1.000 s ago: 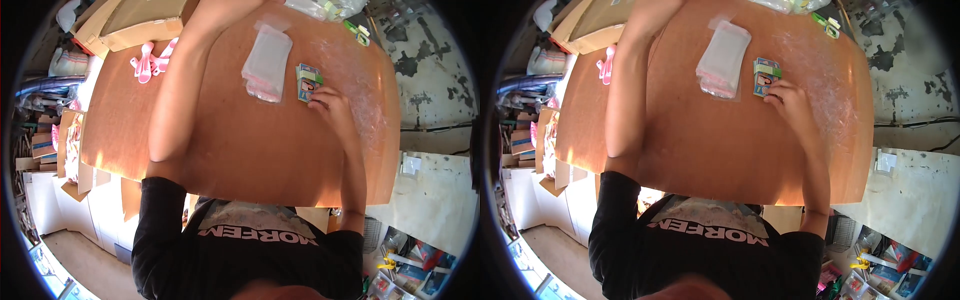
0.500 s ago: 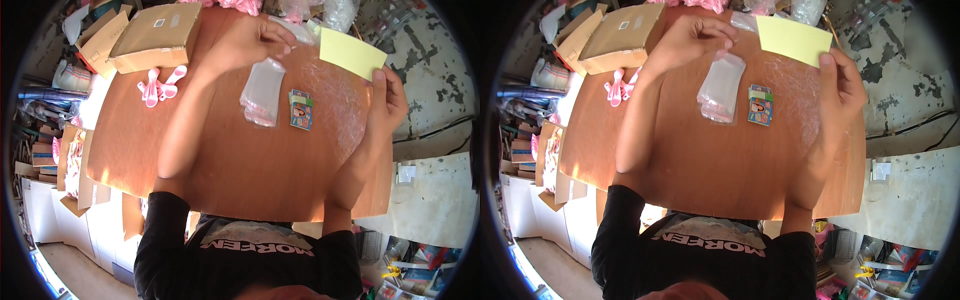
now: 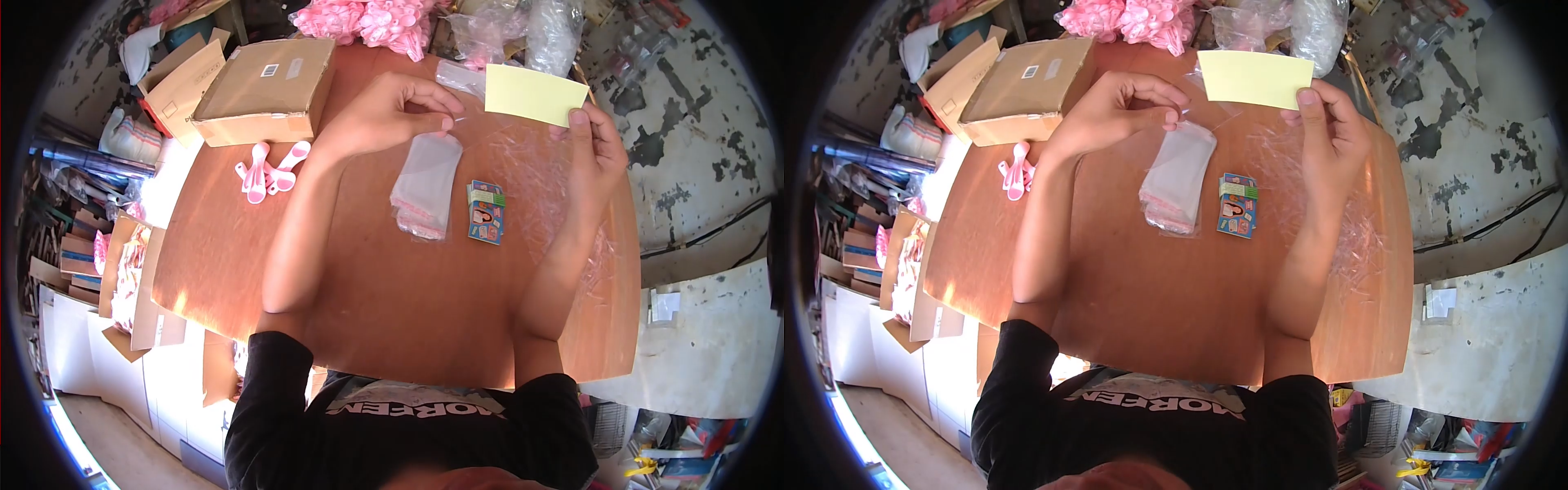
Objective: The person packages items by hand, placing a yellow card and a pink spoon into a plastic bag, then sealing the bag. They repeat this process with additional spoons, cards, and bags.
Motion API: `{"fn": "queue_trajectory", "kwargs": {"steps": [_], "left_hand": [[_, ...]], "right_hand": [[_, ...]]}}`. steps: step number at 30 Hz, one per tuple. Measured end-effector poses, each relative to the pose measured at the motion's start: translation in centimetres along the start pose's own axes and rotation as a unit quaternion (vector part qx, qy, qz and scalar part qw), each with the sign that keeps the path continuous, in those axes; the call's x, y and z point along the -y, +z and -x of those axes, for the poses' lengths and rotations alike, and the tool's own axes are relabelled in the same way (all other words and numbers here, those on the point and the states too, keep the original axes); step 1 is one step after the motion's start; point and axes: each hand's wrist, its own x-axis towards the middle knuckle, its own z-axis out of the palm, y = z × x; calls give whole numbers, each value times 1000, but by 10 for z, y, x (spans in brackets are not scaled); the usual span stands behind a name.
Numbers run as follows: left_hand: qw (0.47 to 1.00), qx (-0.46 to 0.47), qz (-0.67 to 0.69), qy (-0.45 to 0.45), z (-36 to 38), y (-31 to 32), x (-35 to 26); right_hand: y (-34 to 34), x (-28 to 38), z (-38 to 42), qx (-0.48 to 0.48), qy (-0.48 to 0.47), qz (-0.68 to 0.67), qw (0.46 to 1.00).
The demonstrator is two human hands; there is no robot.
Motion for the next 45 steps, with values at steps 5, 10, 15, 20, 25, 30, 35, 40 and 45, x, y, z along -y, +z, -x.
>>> {"fn": "queue_trajectory", "kwargs": {"steps": [5, 10, 15, 20, 25, 30, 35, 40, 45], "left_hand": [[1000, -7, -14, -14, -1, 5, -3], [999, 18, -25, -12, -3, 8, -3], [1000, 17, -21, -12, -3, 11, 1], [1000, 10, -23, 0, -4, 8, 5], [999, 14, -44, 1, -3, 11, -4], [998, 1, -58, -21, -2, 11, -2], [999, 34, -6, -11, -4, 12, 1], [999, -5, -8, -35, -4, 14, -1], [998, 18, -13, -66, -5, 13, 4]], "right_hand": [[-7, -7, -3, 56, 49, -6, 997], [-7, -12, -2, 98, 78, 4, 992], [2, -11, 0, 38, 51, -18, 998], [-6, -17, -2, 90, 71, -5, 993], [0, -16, -1, 64, 84, -25, 994], [-4, -17, -3, 121, 134, -47, 983], [-2, -17, -3, 117, 132, -28, 984], [-7, -14, -3, 109, 120, -2, 987], [-7, -13, -2, 166, 126, 13, 978]]}}
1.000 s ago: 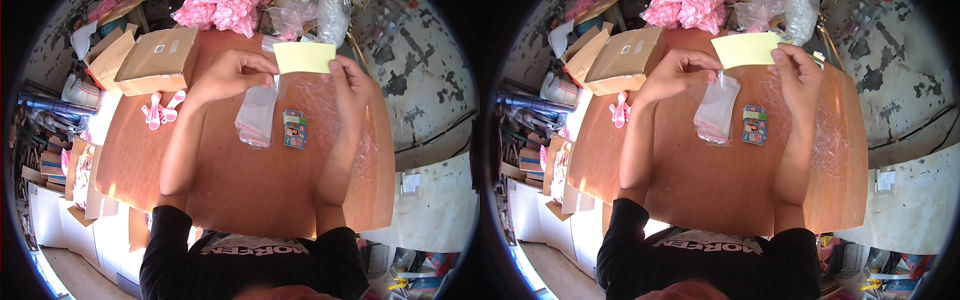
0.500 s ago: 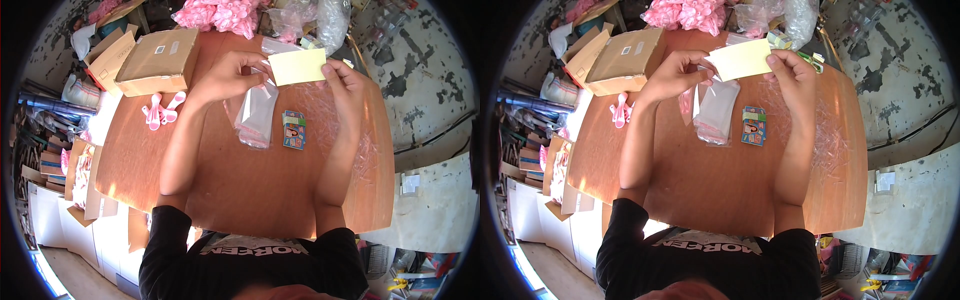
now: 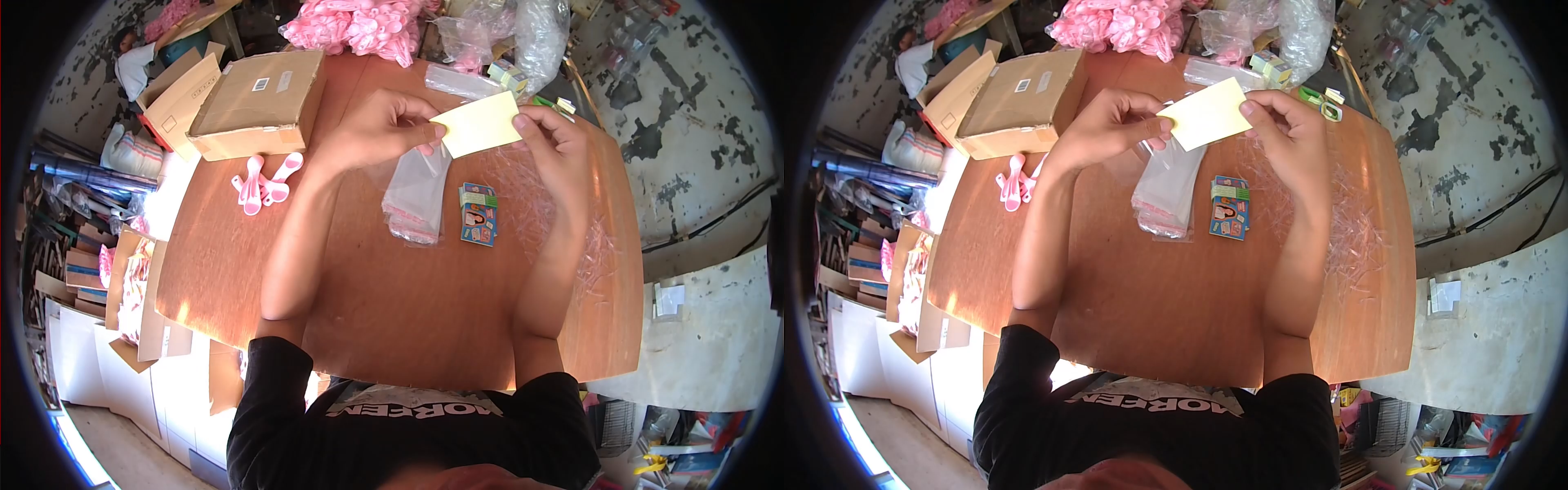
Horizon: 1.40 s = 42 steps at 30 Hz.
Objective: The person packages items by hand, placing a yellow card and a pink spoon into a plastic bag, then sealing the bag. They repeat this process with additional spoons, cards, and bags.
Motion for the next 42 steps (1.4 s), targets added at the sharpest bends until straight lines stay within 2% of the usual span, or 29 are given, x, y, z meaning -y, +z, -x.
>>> {"fn": "queue_trajectory", "kwargs": {"steps": [3, 6, 8, 10, 12, 13, 15, 19, 21, 25, 30, 33, 36, 38, 39, 41, 42], "left_hand": [[999, 9, -27, -16, -1, 3, 1], [1000, 8, -14, 21, -1, 5, 1], [999, 8, 47, 7, 0, 7, -1], [999, 3, 50, 17, -1, 8, -1], [998, -3, 54, 21, -1, 11, -1], [998, -8, 57, 16, 0, 12, -3], [998, -18, 59, 3, 2, 13, -6], [1000, -9, 23, -15, 2, 15, -5], [998, -33, 12, 52, 1, 19, -1], [999, -29, -3, 36, 0, 19, 2], [993, -27, -41, 110, -1, 19, 5], [992, -14, -20, 124, -3, 20, 10], [988, -49, -27, 140, -4, 24, 13], [987, -59, -28, 150, -4, 24, 11], [987, -43, -61, 143, -4, 24, 9], [985, -30, -95, 138, -4, 24, 7], [978, -33, -110, 172, -3, 25, 3]], "right_hand": [[12, 2, -1, -36, -49, -42, 997], [15, -2, -2, -65, -69, -22, 995], [17, -2, -1, -59, -71, -26, 995], [19, -2, -1, -52, -71, -31, 996], [21, -2, -1, 16, -101, -36, 994], [22, -2, 0, 18, -98, -38, 994], [25, 1, 2, 50, -142, 36, 988], [24, 6, 3, 104, -155, 102, 977], [24, 1, 2, 126, -174, 115, 970], [22, 2, 3, 177, -137, 97, 970], [21, 3, 4, 200, -94, 68, 973], [22, 1, 5, 236, -92, 70, 965], [24, -5, 5, 265, -70, 56, 960], [29, -9, 10, 262, 8, -26, 965], [29, -10, 11, 262, 7, -26, 965], [27, -10, 10, 298, 98, 44, 948], [26, -13, 9, 300, 95, 46, 948]]}}
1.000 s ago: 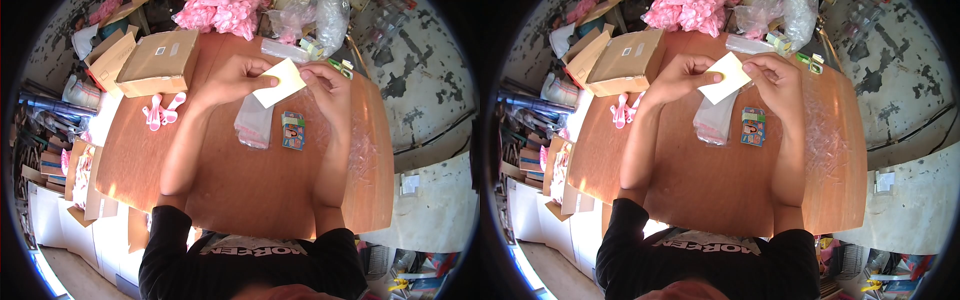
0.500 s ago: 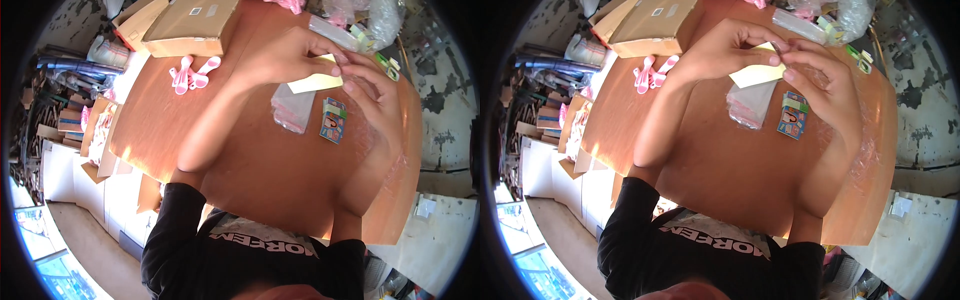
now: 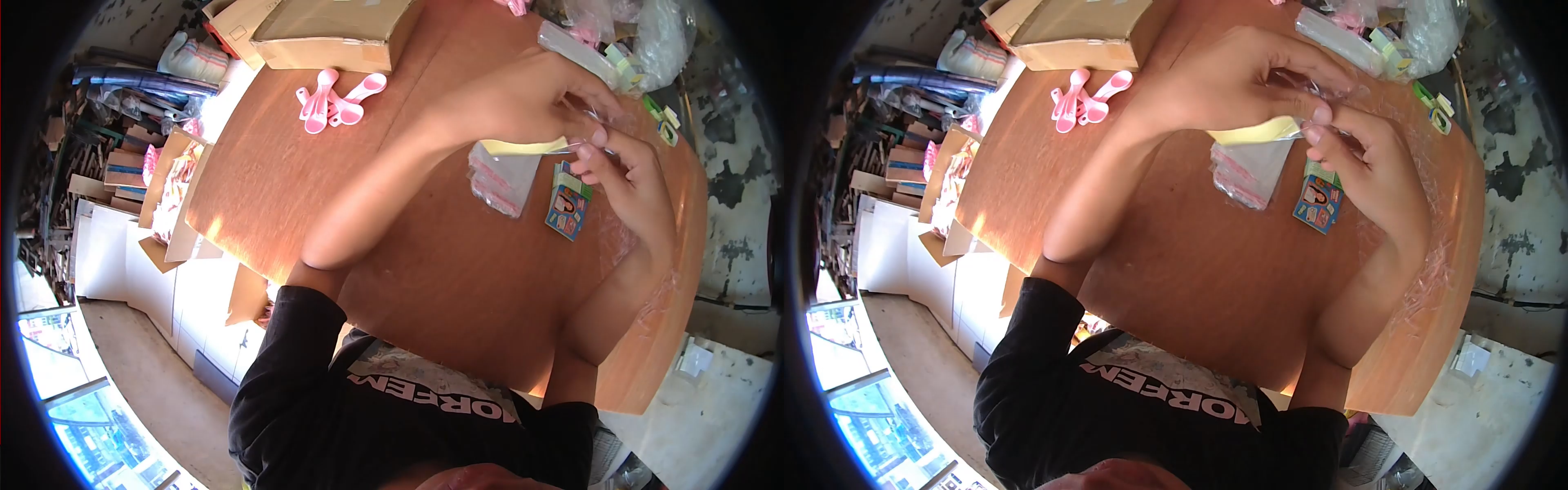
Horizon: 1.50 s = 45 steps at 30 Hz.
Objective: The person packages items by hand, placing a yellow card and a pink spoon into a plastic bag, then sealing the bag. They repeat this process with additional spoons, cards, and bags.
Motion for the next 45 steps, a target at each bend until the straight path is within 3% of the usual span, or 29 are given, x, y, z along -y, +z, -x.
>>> {"fn": "queue_trajectory", "kwargs": {"steps": [2, 5, 6, 7, 9, 10, 12, 13, 15, 16, 18, 20, 21, 23, 26, 31, 33, 34, 37, 38, 39, 41, 44, 45], "left_hand": [[999, 2, -49, 16, 7, -4, -13], [990, 19, -138, 7, 11, -11, -12], [987, -4, -161, -25, 12, -16, -20], [985, -16, -167, -28, 14, -19, -19], [973, -150, -168, 47, 16, -29, -17], [980, -155, -126, -1, 19, -36, -28], [975, -188, -119, 17, 22, -42, -28], [971, -209, -107, 35, 21, -42, -26], [968, -222, -103, 54, 19, -43, -23], [971, -211, -93, 62, 19, -43, -23], [976, -192, -90, 45, 21, -44, -32], [977, -188, -76, 60, 20, -44, -33], [979, -182, -64, 71, 20, -44, -33], [978, -183, -64, 77, 21, -45, -34], [978, -182, -69, 79, 23, -45, -34], [976, -175, -85, 102, 22, -50, -39], [982, -159, -81, 59, 20, -52, -42], [981, -159, -93, 60, 19, -50, -40], [980, -169, -86, 62, 17, -45, -39], [987, -141, -70, 15, 17, -45, -42], [990, -134, -44, 17, 17, -43, -41], [991, -126, -53, -9, 15, -39, -40], [993, -110, -50, -9, 11, -32, -34], [993, -103, -48, -7, 10, -29, -34]], "right_hand": [[-1, -5, -4, -66, -67, 52, 994], [4, 25, 0, -107, -31, 56, 992], [15, 31, -3, -176, -75, -4, 982], [21, 28, -11, -165, -83, -1, 983], [24, 10, -26, -319, -212, -283, 879], [22, -6, -34, -303, -174, -315, 882], [59, -40, -72, -352, -104, -201, 908], [90, 26, -74, -274, 53, 67, 958], [145, -135, -146, -135, -152, -158, 966], [144, -67, -130, -21, -71, -188, 979], [178, -25, -150, 20, -203, 106, 973], [212, -9, -176, -4, -296, 111, 949], [222, -10, -191, -4, -297, 114, 948], [236, -15, -210, 35, -371, 312, 874], [236, -3, -207, 11, -360, 399, 843], [213, 7, -184, 3, -279, 437, 855], [207, -31, -179, -34, -289, 323, 901], [198, -55, -176, -20, -237, 275, 931], [150, -45, -117, -69, -224, 292, 927], [130, -63, -115, 2, -95, 311, 946], [112, -113, -121, 35, -26, 14, 999], [66, -50, -83, -56, 20, -54, 997], [7, -61, -52, -127, 22, -331, 935], [-9, -63, -42, -134, 22, -332, 934]]}}
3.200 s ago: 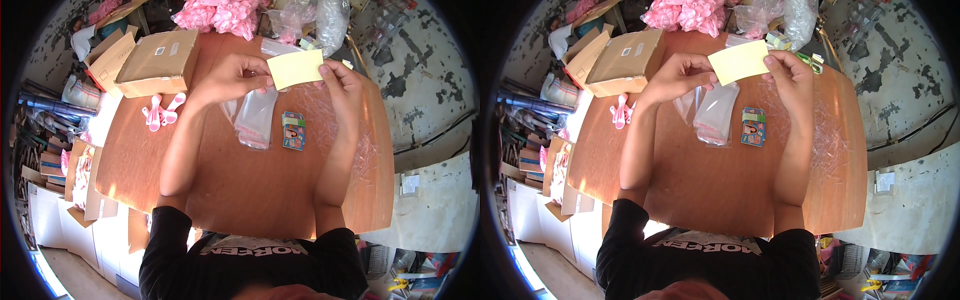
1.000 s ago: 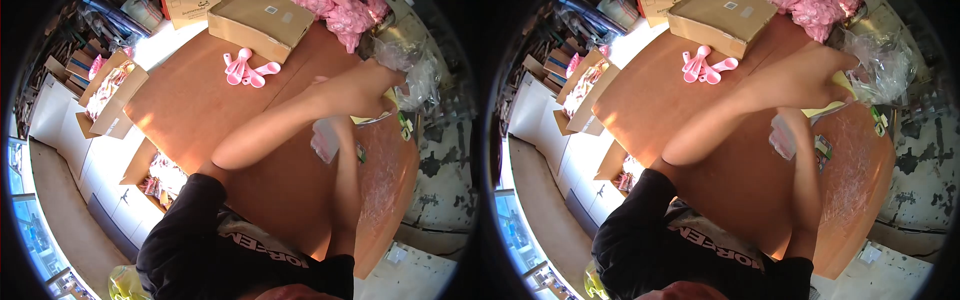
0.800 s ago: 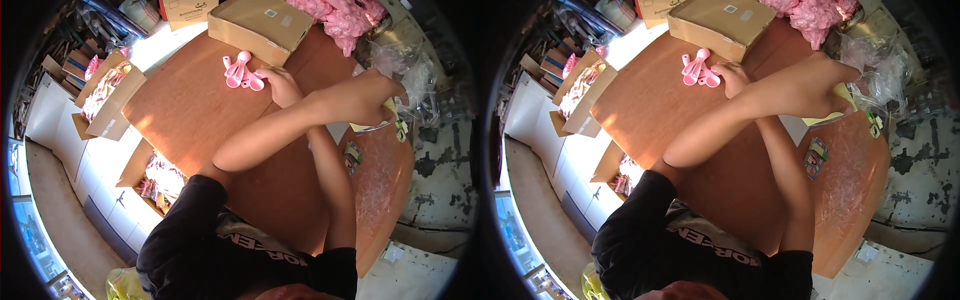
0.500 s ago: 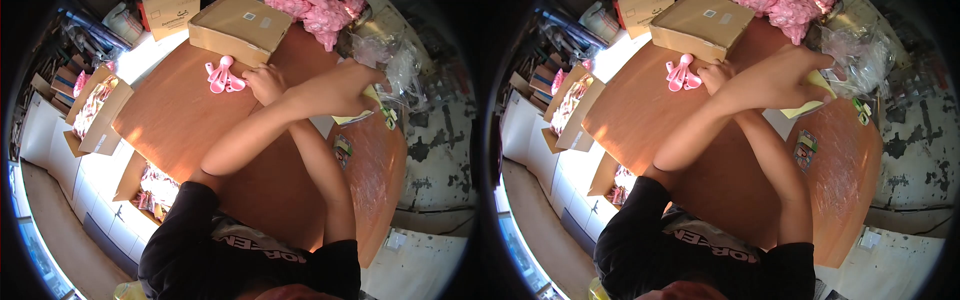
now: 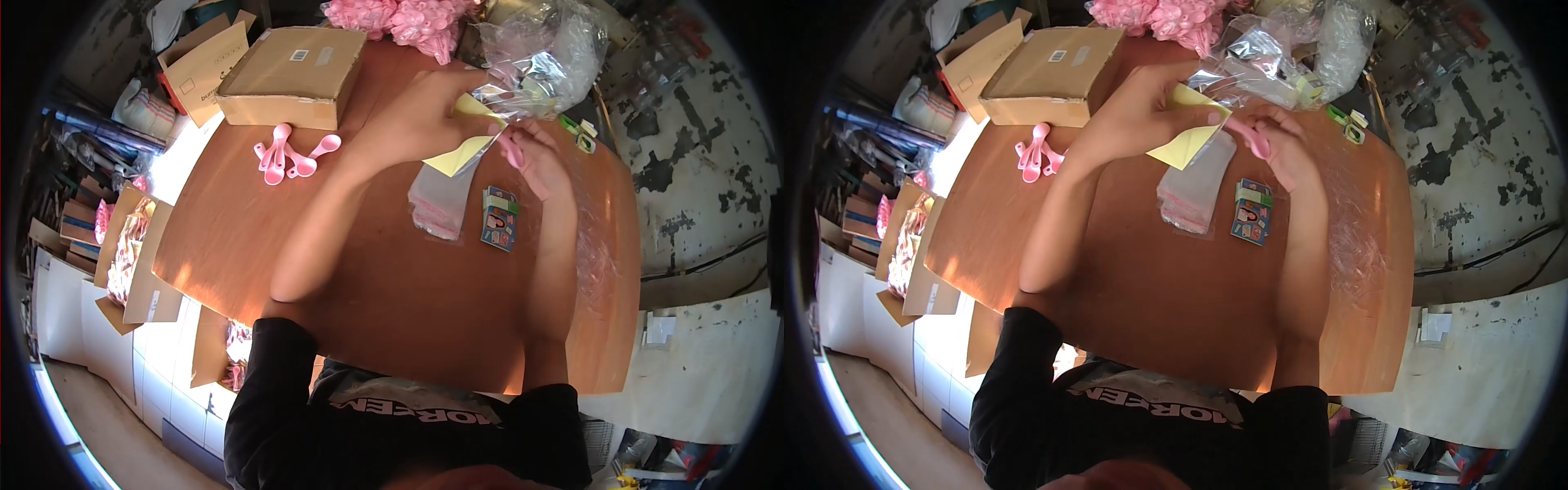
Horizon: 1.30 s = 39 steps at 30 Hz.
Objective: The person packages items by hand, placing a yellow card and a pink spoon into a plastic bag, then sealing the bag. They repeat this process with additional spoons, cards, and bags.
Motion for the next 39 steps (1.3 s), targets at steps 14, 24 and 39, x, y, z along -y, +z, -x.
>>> {"fn": "queue_trajectory", "kwargs": {"steps": [14, 24, 39], "left_hand": [[983, 97, -20, -153, -5, 33, 10], [984, 141, -5, -107, -2, 51, 20], [976, 192, -13, -104, -2, 56, 19]], "right_hand": [[-35, 43, 39, -67, -122, -205, 969], [15, 69, 67, -163, -313, 151, 923], [33, 72, 72, -225, -395, 164, 875]]}}
